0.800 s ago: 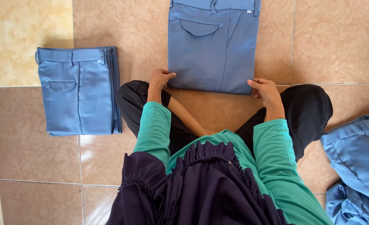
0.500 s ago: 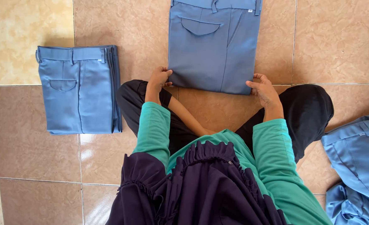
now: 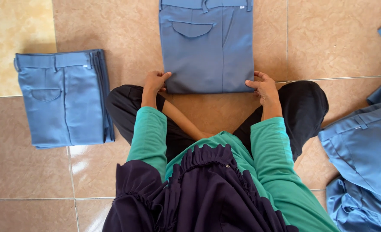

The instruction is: The person is folding blue trousers into a rectangular shape and stacking them on the floor.

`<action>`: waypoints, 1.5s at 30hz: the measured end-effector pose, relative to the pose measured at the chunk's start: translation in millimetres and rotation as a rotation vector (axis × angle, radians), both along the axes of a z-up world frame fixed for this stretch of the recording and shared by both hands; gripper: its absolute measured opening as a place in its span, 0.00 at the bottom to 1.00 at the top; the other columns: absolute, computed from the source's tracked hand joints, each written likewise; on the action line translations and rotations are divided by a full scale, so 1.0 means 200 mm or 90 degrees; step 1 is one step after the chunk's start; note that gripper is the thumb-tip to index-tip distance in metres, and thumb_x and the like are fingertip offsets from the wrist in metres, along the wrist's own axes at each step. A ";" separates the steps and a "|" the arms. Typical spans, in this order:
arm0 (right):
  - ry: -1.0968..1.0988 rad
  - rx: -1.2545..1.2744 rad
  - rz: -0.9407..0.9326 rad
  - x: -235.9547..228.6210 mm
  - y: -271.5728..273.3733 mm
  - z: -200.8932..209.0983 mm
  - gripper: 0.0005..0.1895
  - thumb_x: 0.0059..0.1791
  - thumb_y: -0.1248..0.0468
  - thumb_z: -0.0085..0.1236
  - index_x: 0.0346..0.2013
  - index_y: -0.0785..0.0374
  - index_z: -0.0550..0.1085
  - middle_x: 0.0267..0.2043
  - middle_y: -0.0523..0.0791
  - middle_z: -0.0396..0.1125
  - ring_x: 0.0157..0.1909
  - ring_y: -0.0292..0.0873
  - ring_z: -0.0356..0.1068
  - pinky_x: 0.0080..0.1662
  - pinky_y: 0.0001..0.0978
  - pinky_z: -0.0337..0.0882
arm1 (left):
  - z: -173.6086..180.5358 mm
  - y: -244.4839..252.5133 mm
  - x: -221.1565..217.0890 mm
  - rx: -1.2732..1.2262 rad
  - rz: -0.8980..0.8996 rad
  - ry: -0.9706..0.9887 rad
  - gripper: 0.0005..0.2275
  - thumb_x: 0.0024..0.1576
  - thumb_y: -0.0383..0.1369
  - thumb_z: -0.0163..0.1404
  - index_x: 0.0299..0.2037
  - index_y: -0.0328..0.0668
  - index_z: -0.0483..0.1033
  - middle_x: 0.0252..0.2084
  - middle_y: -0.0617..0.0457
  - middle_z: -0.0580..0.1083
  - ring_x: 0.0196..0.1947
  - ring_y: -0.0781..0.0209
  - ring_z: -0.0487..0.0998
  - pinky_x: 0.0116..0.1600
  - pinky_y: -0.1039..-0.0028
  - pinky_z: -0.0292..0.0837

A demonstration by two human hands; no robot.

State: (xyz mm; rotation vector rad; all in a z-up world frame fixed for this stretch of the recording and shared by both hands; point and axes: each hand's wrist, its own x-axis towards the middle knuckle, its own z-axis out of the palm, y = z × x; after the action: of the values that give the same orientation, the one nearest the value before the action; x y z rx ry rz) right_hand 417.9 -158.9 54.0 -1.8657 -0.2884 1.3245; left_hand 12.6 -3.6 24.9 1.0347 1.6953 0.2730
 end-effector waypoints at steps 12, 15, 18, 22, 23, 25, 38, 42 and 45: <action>0.012 -0.048 -0.040 0.08 0.05 -0.17 0.16 0.39 0.62 0.77 0.39 0.56 0.80 0.29 0.41 0.72 0.28 0.38 0.74 0.28 0.21 0.71 | -0.39 0.01 0.03 0.054 0.044 0.102 0.14 0.61 0.36 0.50 0.50 0.35 0.77 0.36 0.44 0.80 0.16 0.57 0.80 0.21 0.69 0.82; -0.022 -0.018 -0.009 0.04 0.11 -0.06 0.19 0.44 0.53 0.76 0.42 0.57 0.80 0.35 0.42 0.74 0.34 0.39 0.76 0.34 0.26 0.78 | -0.28 0.04 0.07 0.150 -0.025 0.139 0.20 0.62 0.47 0.55 0.51 0.35 0.78 0.38 0.45 0.81 0.41 0.46 0.84 0.40 0.58 0.81; -0.053 -0.036 0.029 0.15 0.23 -0.40 0.26 0.50 0.42 0.69 0.50 0.59 0.78 0.52 0.50 0.73 0.60 0.54 0.71 0.60 0.56 0.67 | -0.12 0.06 0.17 0.233 0.004 0.129 0.19 0.62 0.46 0.55 0.47 0.32 0.78 0.36 0.40 0.80 0.40 0.42 0.83 0.42 0.56 0.78; -0.033 0.015 -0.064 0.11 0.35 -0.32 0.18 0.50 0.54 0.70 0.48 0.62 0.79 0.48 0.53 0.74 0.55 0.54 0.74 0.52 0.50 0.76 | -0.21 0.09 0.19 0.271 0.073 0.126 0.13 0.64 0.37 0.52 0.45 0.31 0.78 0.35 0.40 0.80 0.39 0.43 0.83 0.42 0.58 0.78; -0.033 0.022 -0.085 0.10 0.35 -0.31 0.17 0.48 0.58 0.71 0.47 0.63 0.79 0.45 0.53 0.75 0.51 0.53 0.76 0.49 0.47 0.77 | -0.23 0.08 0.18 0.265 0.097 0.116 0.13 0.64 0.37 0.51 0.45 0.30 0.77 0.36 0.37 0.79 0.41 0.39 0.82 0.44 0.55 0.77; -0.030 0.031 -0.097 0.09 0.36 -0.31 0.16 0.46 0.62 0.73 0.47 0.63 0.80 0.42 0.53 0.76 0.47 0.51 0.77 0.46 0.43 0.79 | -0.24 0.07 0.17 0.259 0.129 0.110 0.14 0.63 0.37 0.51 0.45 0.28 0.76 0.38 0.33 0.79 0.44 0.35 0.81 0.46 0.51 0.76; -0.196 0.009 -0.126 0.06 0.62 -0.28 0.11 0.48 0.56 0.70 0.35 0.59 0.81 0.36 0.47 0.72 0.46 0.42 0.68 0.48 0.39 0.69 | -0.07 0.31 0.35 0.333 0.148 0.145 0.13 0.64 0.39 0.53 0.43 0.34 0.79 0.33 0.41 0.80 0.38 0.46 0.83 0.41 0.61 0.79; -0.283 0.047 -0.036 0.07 0.75 -0.38 0.22 0.47 0.48 0.71 0.39 0.66 0.80 0.36 0.52 0.72 0.45 0.46 0.70 0.46 0.43 0.71 | -0.08 0.40 0.42 0.330 0.070 0.305 0.19 0.60 0.51 0.56 0.47 0.43 0.79 0.37 0.45 0.81 0.39 0.44 0.83 0.41 0.54 0.79; -0.379 0.019 0.033 0.11 0.95 -0.37 0.27 0.46 0.41 0.70 0.40 0.62 0.81 0.34 0.49 0.73 0.43 0.48 0.74 0.45 0.42 0.72 | -0.19 0.60 0.46 0.344 0.081 0.287 0.20 0.59 0.53 0.56 0.45 0.43 0.80 0.36 0.44 0.81 0.39 0.42 0.83 0.41 0.53 0.78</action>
State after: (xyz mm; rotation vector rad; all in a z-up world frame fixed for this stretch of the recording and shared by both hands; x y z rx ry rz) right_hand 440.6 30.7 -19.8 -2.2049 -0.6585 0.7590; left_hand 103.8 116.9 -14.0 1.4645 2.1605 0.6431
